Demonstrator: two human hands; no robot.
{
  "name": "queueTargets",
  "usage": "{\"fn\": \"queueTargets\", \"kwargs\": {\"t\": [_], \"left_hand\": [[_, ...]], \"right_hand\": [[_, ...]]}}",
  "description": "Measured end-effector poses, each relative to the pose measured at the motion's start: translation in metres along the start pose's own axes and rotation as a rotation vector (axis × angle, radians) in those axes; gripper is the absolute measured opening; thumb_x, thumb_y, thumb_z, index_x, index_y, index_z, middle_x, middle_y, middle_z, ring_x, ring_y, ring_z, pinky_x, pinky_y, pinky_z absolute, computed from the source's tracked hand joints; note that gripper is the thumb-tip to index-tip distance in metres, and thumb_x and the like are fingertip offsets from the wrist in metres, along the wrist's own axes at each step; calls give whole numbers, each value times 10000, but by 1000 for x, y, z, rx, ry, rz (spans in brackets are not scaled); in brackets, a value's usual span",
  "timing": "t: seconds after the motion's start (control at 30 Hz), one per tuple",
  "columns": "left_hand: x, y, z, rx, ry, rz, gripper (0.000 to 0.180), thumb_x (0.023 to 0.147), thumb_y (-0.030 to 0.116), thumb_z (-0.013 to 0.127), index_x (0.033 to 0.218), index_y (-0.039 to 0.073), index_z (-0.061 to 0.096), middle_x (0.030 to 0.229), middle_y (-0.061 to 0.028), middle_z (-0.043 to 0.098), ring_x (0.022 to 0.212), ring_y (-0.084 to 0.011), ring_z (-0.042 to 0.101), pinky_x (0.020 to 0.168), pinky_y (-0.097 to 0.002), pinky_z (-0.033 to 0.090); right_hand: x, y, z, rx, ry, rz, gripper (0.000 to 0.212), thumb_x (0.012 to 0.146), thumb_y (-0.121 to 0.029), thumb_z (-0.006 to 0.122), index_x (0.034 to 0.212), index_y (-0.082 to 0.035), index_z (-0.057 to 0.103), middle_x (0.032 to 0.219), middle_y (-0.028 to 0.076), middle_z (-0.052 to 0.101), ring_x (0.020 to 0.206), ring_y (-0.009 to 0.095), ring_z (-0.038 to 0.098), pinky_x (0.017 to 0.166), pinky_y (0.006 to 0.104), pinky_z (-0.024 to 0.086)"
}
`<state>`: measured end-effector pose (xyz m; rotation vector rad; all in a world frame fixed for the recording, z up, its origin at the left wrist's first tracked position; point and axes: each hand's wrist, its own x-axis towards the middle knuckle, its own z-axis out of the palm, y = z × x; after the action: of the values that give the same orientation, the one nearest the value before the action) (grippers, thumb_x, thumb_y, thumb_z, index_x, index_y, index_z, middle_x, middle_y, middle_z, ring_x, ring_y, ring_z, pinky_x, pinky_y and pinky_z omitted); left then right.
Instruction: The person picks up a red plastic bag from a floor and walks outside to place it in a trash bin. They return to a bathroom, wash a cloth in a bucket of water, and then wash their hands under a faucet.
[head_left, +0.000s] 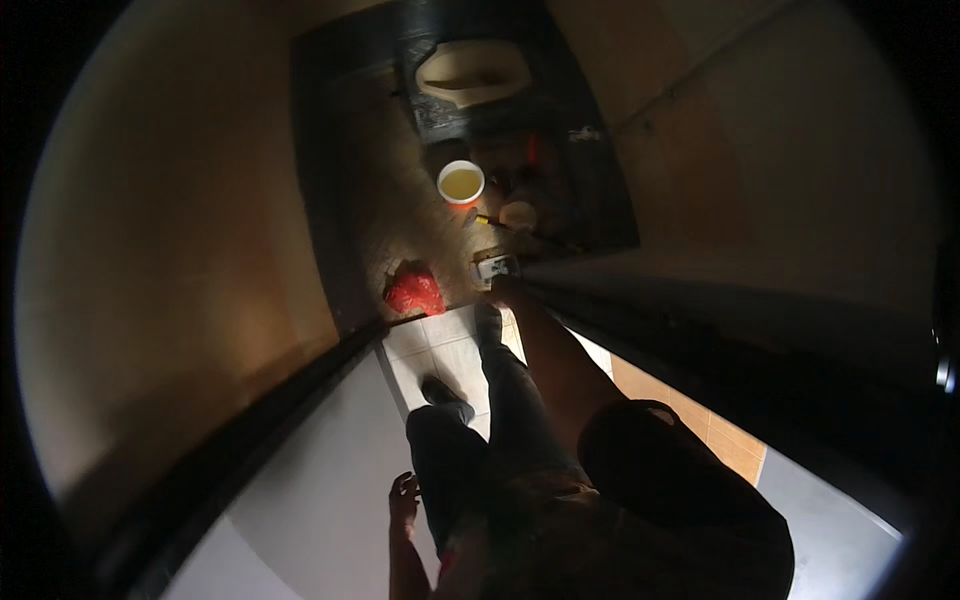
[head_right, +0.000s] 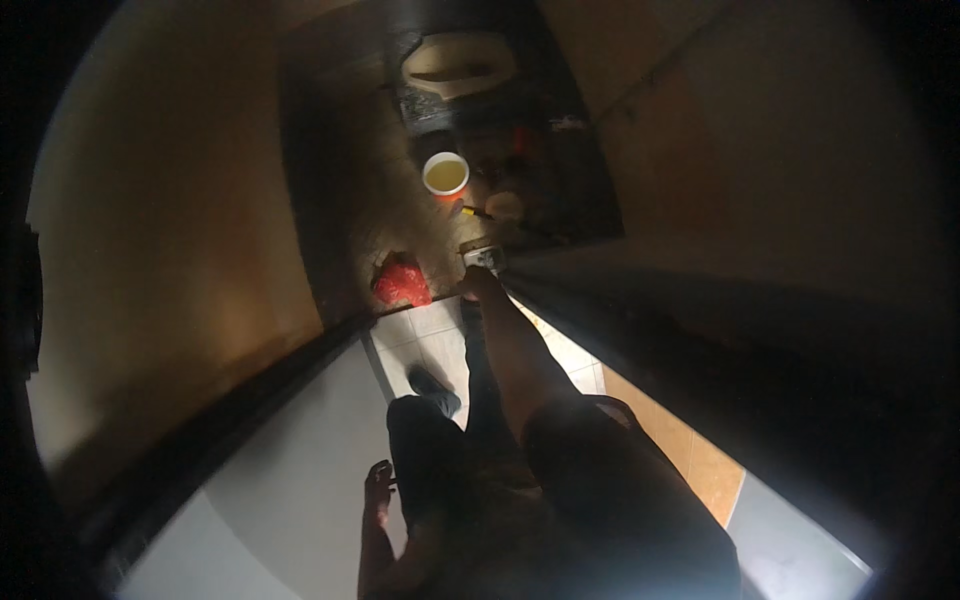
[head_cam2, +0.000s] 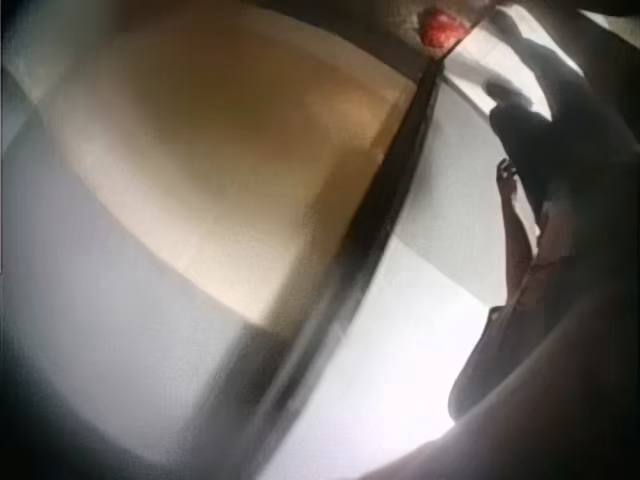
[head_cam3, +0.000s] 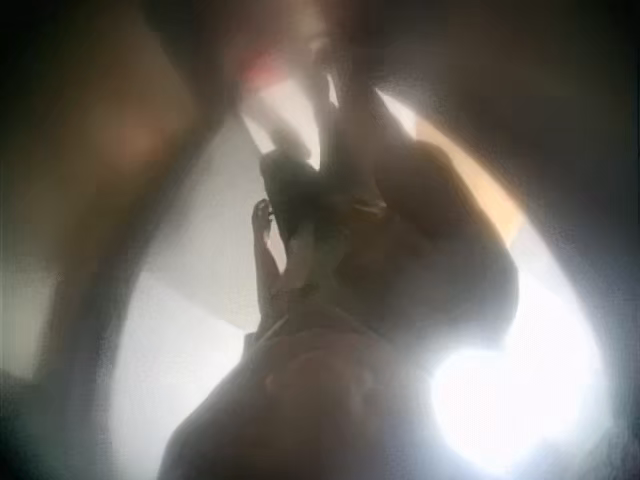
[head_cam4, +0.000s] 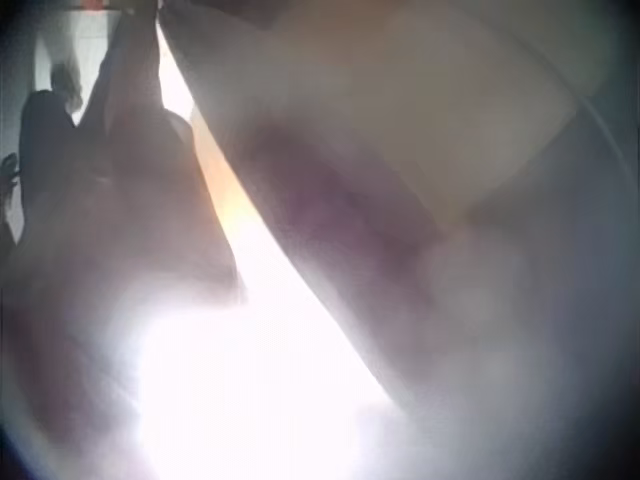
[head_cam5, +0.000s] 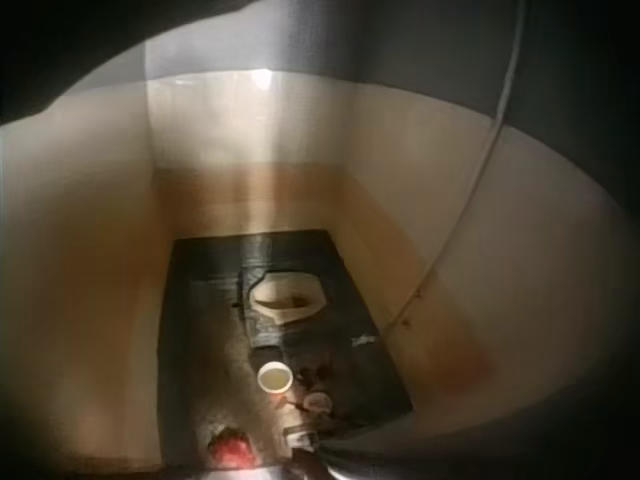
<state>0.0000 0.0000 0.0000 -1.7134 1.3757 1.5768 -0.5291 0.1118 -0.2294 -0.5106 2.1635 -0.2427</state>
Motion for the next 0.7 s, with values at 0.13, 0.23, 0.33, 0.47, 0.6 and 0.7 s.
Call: {"fn": "queueTargets", "kwargs": {"t": [0.13,0.23,0.33,0.47,0.6,0.7], "left_hand": [[80,42,51,187,-68,42,539,945,400,674,1374,98,548,1285,-140,615,1173,-269,596,966,-411,482],[143,61,102,351,-92,15,628,925,428,682,1407,68,501,1459,-208,464,1339,-364,461,1101,-475,390],[197,66,131,570,-167,139,736,907,452,686,1464,55,416,1553,-238,311,1426,-416,330,1160,-503,315],[230,66,147,727,-14,116,803,903,434,682,1519,70,318,1578,-244,254,1470,-425,244,1187,-555,238],[239,71,154,790,50,203,822,870,370,713,1521,71,312,1588,-238,233,1470,-419,246,1173,-574,248],[236,83,161,843,104,187,860,842,392,743,1518,72,318,1568,-267,279,1455,-438,275,1162,-576,250]], "right_hand": [[100,35,-59,-87,-6,133,542,823,-398,698,1135,45,663,1151,277,667,1085,384,654,903,468,528],[179,148,-58,-102,73,502,501,830,-321,711,1221,-12,667,1279,232,634,1163,370,622,965,457,504],[206,231,-86,-252,-173,519,503,826,-276,743,1283,-84,662,1371,180,595,1217,362,597,988,466,494],[203,296,-98,-348,-202,652,516,822,-271,743,1295,-84,655,1377,179,590,1239,353,584,1018,463,480],[194,338,-107,-494,-168,675,509,824,-269,729,1289,-75,657,1370,182,593,1244,345,581,1045,459,469],[216,280,-114,-340,-189,731,498,829,-301,719,1268,-70,670,1347,177,612,1204,348,607,1016,463,485]]}}
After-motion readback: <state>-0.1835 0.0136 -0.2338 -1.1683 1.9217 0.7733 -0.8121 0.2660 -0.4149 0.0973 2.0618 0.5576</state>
